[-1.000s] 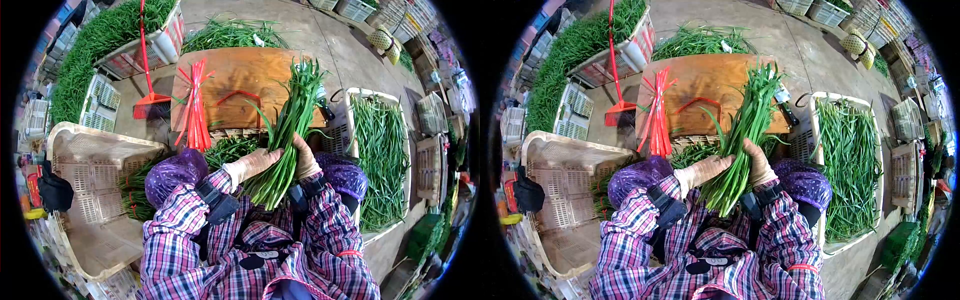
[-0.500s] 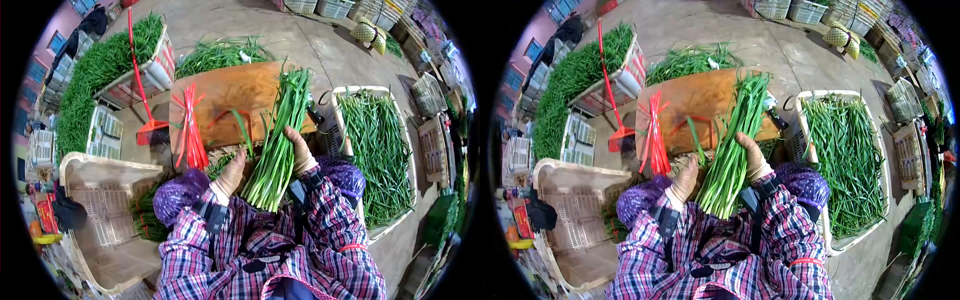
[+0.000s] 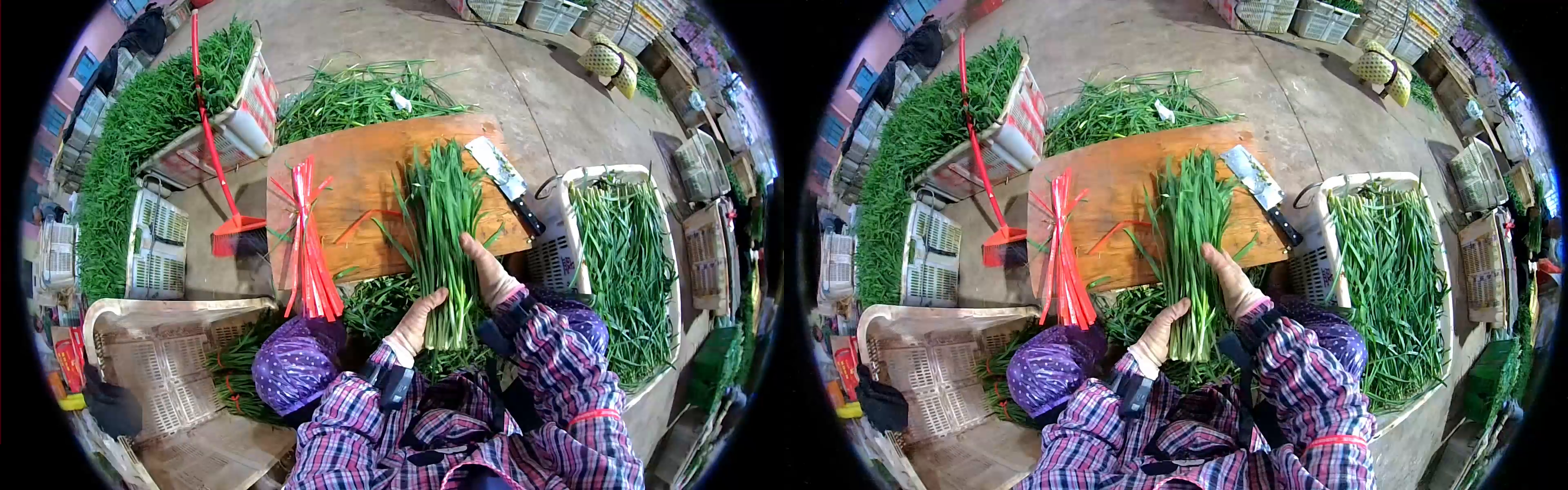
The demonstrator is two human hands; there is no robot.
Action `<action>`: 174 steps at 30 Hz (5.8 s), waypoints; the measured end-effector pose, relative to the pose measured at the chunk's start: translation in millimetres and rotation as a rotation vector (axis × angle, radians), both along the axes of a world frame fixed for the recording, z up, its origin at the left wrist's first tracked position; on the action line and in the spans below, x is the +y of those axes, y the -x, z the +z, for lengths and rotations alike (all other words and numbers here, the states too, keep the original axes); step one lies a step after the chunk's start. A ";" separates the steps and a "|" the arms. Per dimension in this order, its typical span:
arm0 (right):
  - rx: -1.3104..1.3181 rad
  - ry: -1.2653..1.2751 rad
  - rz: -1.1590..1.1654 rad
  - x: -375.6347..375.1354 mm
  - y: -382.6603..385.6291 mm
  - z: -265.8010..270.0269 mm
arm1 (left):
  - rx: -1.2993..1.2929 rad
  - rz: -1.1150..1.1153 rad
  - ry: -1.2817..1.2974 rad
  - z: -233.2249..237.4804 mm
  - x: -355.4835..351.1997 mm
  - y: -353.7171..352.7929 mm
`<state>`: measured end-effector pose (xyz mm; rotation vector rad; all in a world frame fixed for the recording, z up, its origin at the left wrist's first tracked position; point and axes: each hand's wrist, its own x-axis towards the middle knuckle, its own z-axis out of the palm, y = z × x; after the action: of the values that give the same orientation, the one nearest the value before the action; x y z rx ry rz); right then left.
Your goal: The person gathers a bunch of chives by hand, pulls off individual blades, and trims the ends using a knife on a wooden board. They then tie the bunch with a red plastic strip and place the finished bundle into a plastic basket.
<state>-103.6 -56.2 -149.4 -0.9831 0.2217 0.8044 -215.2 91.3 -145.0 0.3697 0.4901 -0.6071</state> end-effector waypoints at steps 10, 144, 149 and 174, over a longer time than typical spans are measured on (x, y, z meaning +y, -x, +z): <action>-0.156 0.363 -0.226 -4.8 94.4 26.7 | -0.109 -0.091 -0.290 -20.4 -12.3 3.0; -0.272 0.142 -0.052 -37.1 110.0 153.7 | -0.470 -0.106 -0.764 72.6 18.4 135.7; -0.285 0.141 0.172 -31.6 117.6 145.6 | -0.475 -0.110 -0.841 75.9 15.6 133.8; -0.343 0.232 0.377 -13.5 154.0 116.7 | -0.366 -0.057 -0.767 83.7 9.9 136.6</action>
<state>-257.7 -69.8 -32.6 -1.3884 -0.1769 0.9489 -351.8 101.3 -61.3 1.2032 0.3429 -0.3720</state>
